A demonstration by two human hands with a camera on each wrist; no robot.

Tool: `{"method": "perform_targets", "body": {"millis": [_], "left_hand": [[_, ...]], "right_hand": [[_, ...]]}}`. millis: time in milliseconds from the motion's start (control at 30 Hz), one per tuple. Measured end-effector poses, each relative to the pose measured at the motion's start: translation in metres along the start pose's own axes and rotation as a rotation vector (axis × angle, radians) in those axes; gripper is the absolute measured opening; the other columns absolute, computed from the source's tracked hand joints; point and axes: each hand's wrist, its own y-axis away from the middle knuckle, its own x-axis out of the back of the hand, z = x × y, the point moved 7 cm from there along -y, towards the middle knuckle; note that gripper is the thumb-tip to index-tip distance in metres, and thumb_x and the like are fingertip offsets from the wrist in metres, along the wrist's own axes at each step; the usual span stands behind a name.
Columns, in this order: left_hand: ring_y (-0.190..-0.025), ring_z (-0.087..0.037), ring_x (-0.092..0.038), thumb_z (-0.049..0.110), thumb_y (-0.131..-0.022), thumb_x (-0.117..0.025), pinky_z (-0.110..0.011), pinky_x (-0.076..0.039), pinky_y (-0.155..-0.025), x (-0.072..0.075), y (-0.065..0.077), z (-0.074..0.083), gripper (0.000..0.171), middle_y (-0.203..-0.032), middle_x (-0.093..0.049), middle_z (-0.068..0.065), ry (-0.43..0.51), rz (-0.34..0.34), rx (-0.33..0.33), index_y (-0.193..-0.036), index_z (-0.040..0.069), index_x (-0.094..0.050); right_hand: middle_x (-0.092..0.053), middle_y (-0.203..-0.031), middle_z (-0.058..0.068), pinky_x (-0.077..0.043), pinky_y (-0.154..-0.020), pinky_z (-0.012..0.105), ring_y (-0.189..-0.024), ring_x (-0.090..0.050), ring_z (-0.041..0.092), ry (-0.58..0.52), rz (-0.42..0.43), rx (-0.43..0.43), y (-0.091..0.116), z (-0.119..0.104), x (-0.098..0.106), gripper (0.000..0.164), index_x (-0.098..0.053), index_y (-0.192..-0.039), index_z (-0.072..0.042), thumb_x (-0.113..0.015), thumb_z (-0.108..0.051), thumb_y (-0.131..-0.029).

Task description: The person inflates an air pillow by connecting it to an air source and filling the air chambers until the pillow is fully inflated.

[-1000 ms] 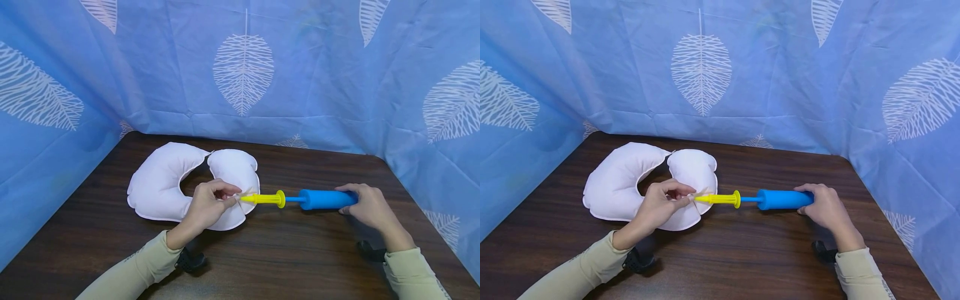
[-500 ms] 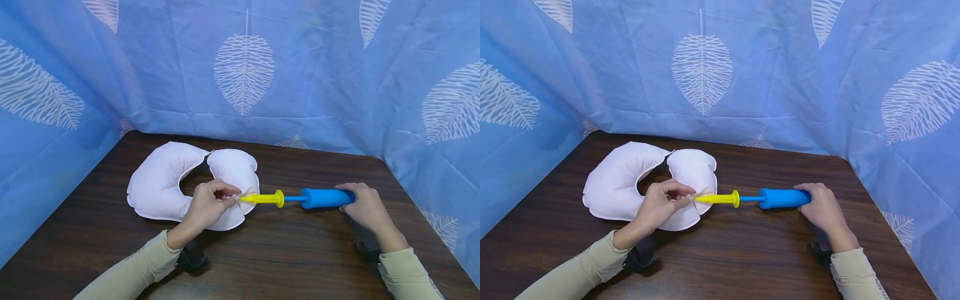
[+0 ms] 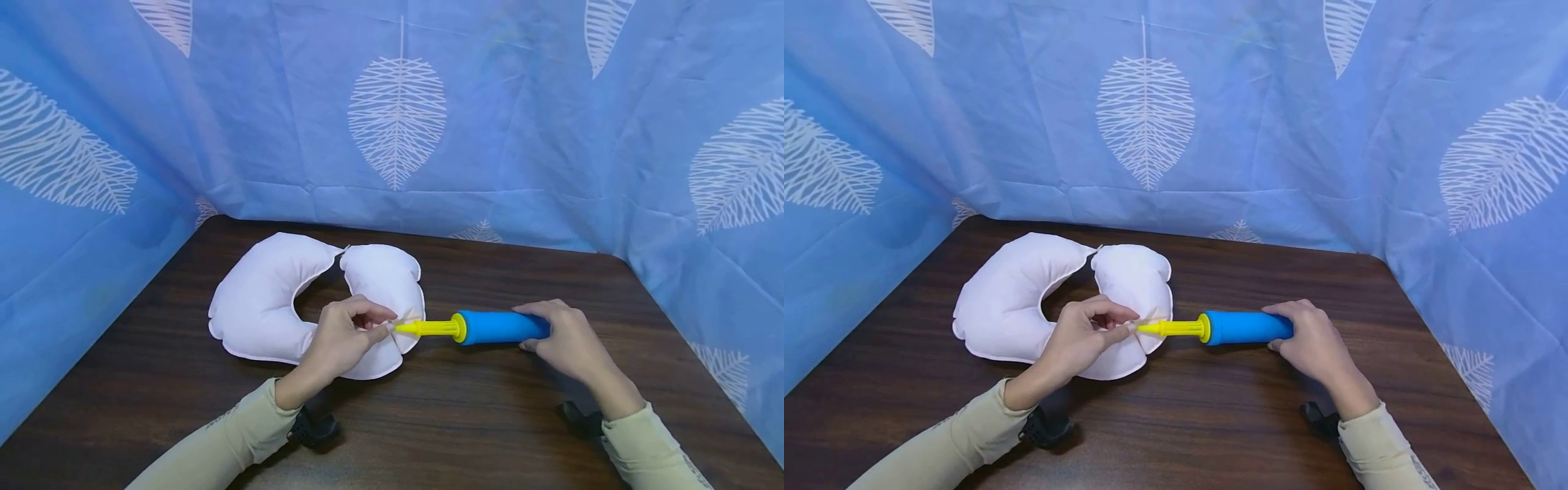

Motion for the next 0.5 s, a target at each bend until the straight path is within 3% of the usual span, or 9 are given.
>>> {"method": "perform_targets", "body": {"millis": [267,500], "left_hand": [[-0.075,-0.018,-0.059,0.0,-0.088,-0.084,-0.023,-0.047,-0.063,0.001,0.0,0.0,0.017,-0.077,-0.071,0.002,0.013,0.02,-0.01,-0.097,0.014,-0.088],[-0.074,-0.018,-0.058,-0.001,-0.088,-0.083,-0.022,-0.047,-0.063,0.001,-0.001,-0.002,0.017,-0.078,-0.072,0.0,0.017,0.017,-0.009,-0.097,0.013,-0.088]], "right_hand": [[-0.066,-0.138,0.03,-0.048,-0.102,0.075,-0.131,-0.056,0.056,0.014,-0.007,-0.018,-0.001,0.013,0.004,0.051,-0.073,-0.135,-0.004,-0.087,-0.005,-0.086],[-0.057,-0.142,0.04,-0.046,-0.096,0.077,-0.128,-0.05,0.064,0.047,0.007,-0.119,0.005,0.054,0.018,0.051,-0.07,-0.136,-0.002,-0.081,-0.002,-0.087]]}}
